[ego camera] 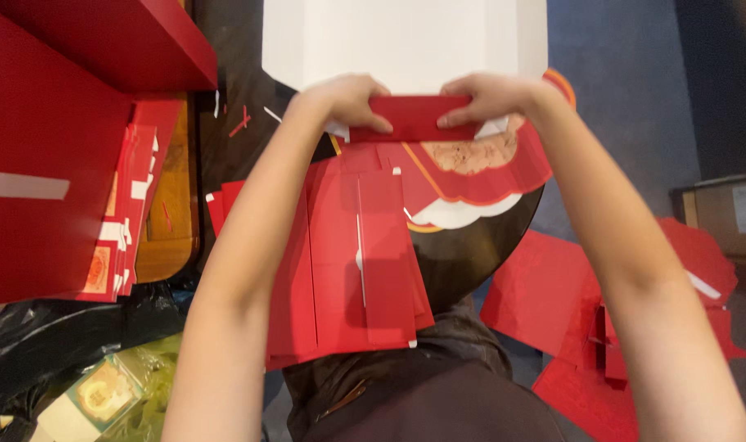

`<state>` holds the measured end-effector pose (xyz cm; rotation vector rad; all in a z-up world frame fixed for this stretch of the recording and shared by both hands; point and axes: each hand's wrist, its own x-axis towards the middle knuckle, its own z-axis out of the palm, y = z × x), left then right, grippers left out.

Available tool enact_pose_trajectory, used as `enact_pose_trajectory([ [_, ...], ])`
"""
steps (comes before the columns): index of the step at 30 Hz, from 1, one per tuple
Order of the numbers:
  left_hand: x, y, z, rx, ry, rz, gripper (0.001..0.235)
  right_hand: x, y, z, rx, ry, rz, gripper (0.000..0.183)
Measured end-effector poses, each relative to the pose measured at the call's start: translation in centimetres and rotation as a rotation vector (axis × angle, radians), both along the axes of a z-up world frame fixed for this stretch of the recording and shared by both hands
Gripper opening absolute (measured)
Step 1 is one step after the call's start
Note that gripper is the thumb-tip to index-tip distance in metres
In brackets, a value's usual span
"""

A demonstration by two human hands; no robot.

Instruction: The person assembles a red and white cardboard box by hand. They fold the side flaps, tuck in the tabs, and secure the structure into a finished box shape.

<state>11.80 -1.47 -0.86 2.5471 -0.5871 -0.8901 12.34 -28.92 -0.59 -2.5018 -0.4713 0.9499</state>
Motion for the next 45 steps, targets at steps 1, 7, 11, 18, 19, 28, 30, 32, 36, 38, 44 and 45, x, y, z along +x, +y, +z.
enact_pose_trajectory([
  [1, -0.7, 0.4, 0.2, -0.134, -0.082, 0.012, 0.047, -0.9, -0.4, 0.2, 0.079, -0.013, -0.045, 0.040],
  [7, -4.6, 2.1, -1.3, -0.442, -0.651, 0.093, 0.024, -5.4, -2.0, -0.1, 0.417, -0.049, -0.439, 0.046],
  [11, -5.0, 2.8, -2.9, -0.613, -0.375, 0.304, 0.028, -6.6, -2.1, -0.7, 0.469, -0.112, -0.474, 0.056],
  [18, -4.9, 3.0, -2.5, -0.588, 0.248, 0.282, 0.047, -6.4, -1.5, 1.2, 0.461, 0.230, -0.338, 0.053],
  [19, -4.9, 2.9, -2.3, -0.591, 0.201, 0.195, 0.053, -6.3, -1.2, 1.3, 0.392, 0.226, -0.314, 0.052],
  [28, -7.4, 0.0, -0.4, -0.221, -0.426, -0.168, 0.060, -7.8, 1.7, 1.1, 0.221, -0.399, 0.145, 0.076],
  [30, -8.1, 0.2, 0.0, -0.239, -0.516, -0.177, 0.063, -8.3, 1.8, 1.2, 0.193, -0.413, 0.125, 0.075],
  [32, -8.5, 0.7, 0.1, -0.196, -0.550, -0.161, 0.061, -8.8, 1.5, 1.3, 0.175, -0.388, 0.091, 0.072],
  [36, -9.5, 1.3, -0.5, -0.173, -0.590, -0.090, 0.061, -9.8, 0.9, 0.6, 0.200, -0.535, 0.083, 0.061],
  [38, -9.9, 1.6, -0.9, -0.190, -0.634, -0.049, 0.063, -10.2, 0.8, -0.2, 0.141, -0.646, 0.114, 0.059],
  [44, -10.0, 2.6, -0.6, -0.341, -0.658, 0.041, 0.077, -10.2, -1.1, -1.5, 0.273, -0.713, -0.138, 0.079],
  [45, -10.0, 2.6, -0.4, -0.357, -0.684, 0.044, 0.081, -10.4, -1.2, -1.8, 0.384, -0.690, -0.235, 0.080],
])
